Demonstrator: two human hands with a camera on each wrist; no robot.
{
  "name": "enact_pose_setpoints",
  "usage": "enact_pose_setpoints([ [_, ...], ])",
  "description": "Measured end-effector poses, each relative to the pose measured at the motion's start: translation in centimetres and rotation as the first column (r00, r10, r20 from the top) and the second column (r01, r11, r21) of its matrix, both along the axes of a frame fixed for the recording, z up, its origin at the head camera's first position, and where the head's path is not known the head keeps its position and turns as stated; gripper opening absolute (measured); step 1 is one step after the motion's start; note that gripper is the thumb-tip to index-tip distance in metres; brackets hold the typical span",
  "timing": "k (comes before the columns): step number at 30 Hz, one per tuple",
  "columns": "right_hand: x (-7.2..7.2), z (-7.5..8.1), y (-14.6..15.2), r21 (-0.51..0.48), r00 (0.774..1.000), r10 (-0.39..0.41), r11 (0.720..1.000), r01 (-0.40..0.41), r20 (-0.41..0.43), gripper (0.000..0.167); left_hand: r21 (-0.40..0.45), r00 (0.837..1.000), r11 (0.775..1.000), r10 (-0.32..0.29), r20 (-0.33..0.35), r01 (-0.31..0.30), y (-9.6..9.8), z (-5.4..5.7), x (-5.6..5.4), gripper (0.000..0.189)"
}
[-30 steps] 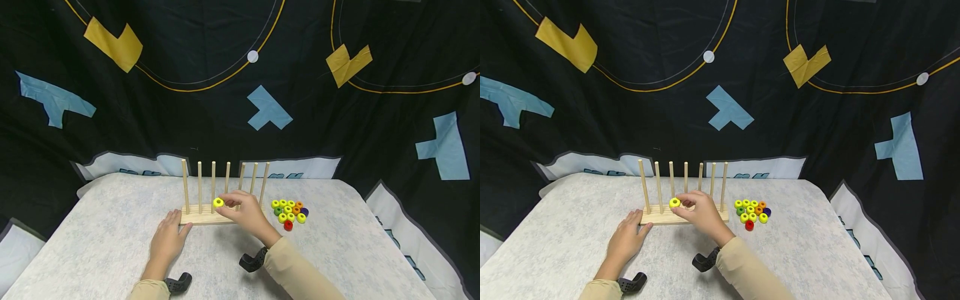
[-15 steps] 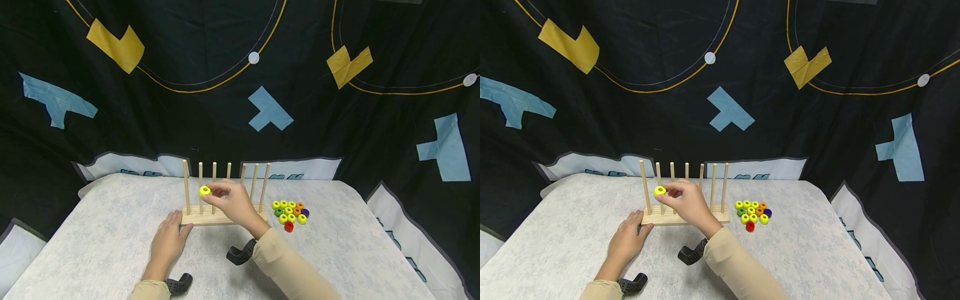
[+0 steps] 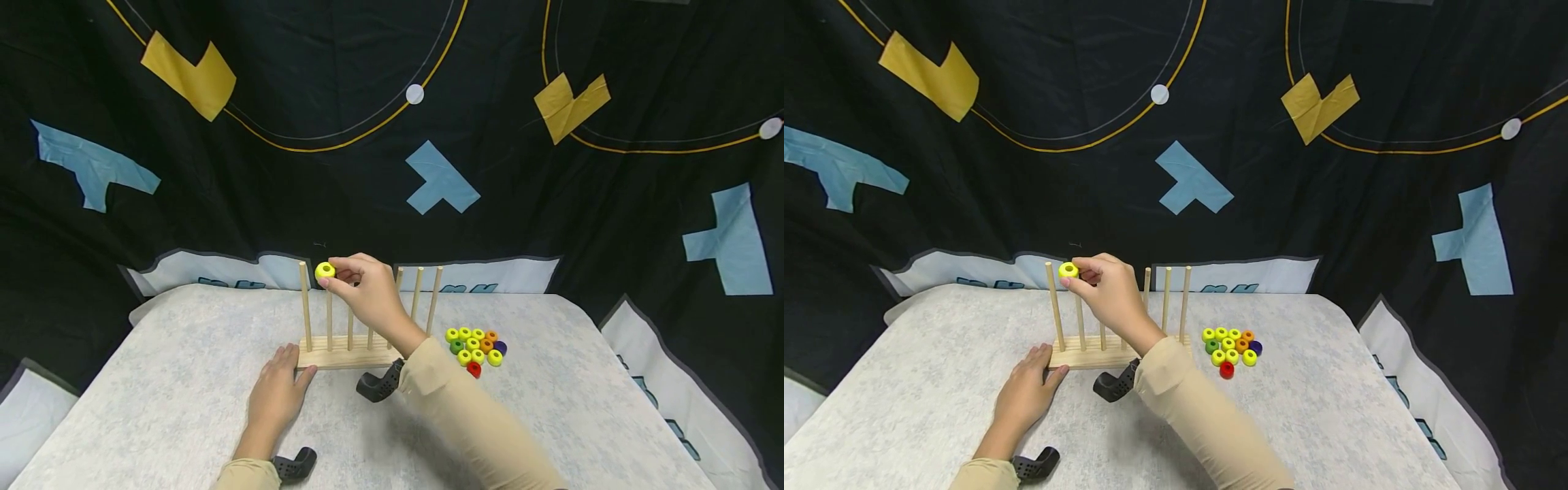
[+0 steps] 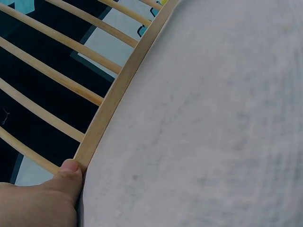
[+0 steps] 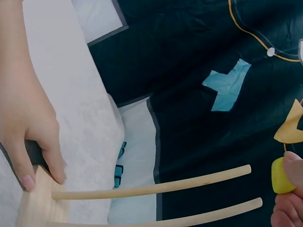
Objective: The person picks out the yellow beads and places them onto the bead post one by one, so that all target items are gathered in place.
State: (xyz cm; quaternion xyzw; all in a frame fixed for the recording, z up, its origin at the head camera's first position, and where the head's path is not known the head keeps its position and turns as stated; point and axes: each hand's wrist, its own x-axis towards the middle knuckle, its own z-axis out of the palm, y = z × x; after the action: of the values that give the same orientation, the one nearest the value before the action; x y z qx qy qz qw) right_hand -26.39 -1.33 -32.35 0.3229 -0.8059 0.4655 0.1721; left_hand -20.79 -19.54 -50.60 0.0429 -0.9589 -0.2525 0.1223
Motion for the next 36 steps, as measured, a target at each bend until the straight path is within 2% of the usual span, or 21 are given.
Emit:
enact_pose_setpoints([
  [9, -1.3, 1.8, -1.9, 0.03, 1.0, -0.023, 0.999, 0.022, 0.003, 0.037, 0.006, 1.0, 1.0, 0.006, -0.022, -0.006, 0.0, 0.0, 0.1, 0.064],
  [17, -2.0, 1.4, -3.1, 0.07, 0.997, -0.051, 0.996, 0.047, 0.057, 0.036, 0.002, 1.0, 1.0, 0.009, -0.004, -0.009, 0.1, -0.1, 0.1, 0.064],
  [25, -2.1, 1.5, -3.8, 0.122, 0.997, -0.072, 0.99, 0.067, 0.032, 0.038, -0.004, 1.0, 1.0, -0.001, 0.013, 0.002, -0.1, 0.1, 0.1, 0.065],
  [36, -2.0, 1.5, -4.2, 0.202, 0.998, -0.058, 0.978, 0.049, 0.036, 0.041, -0.003, 1.0, 1.0, -0.005, 0.006, 0.005, 0.0, 0.2, 0.1, 0.065],
])
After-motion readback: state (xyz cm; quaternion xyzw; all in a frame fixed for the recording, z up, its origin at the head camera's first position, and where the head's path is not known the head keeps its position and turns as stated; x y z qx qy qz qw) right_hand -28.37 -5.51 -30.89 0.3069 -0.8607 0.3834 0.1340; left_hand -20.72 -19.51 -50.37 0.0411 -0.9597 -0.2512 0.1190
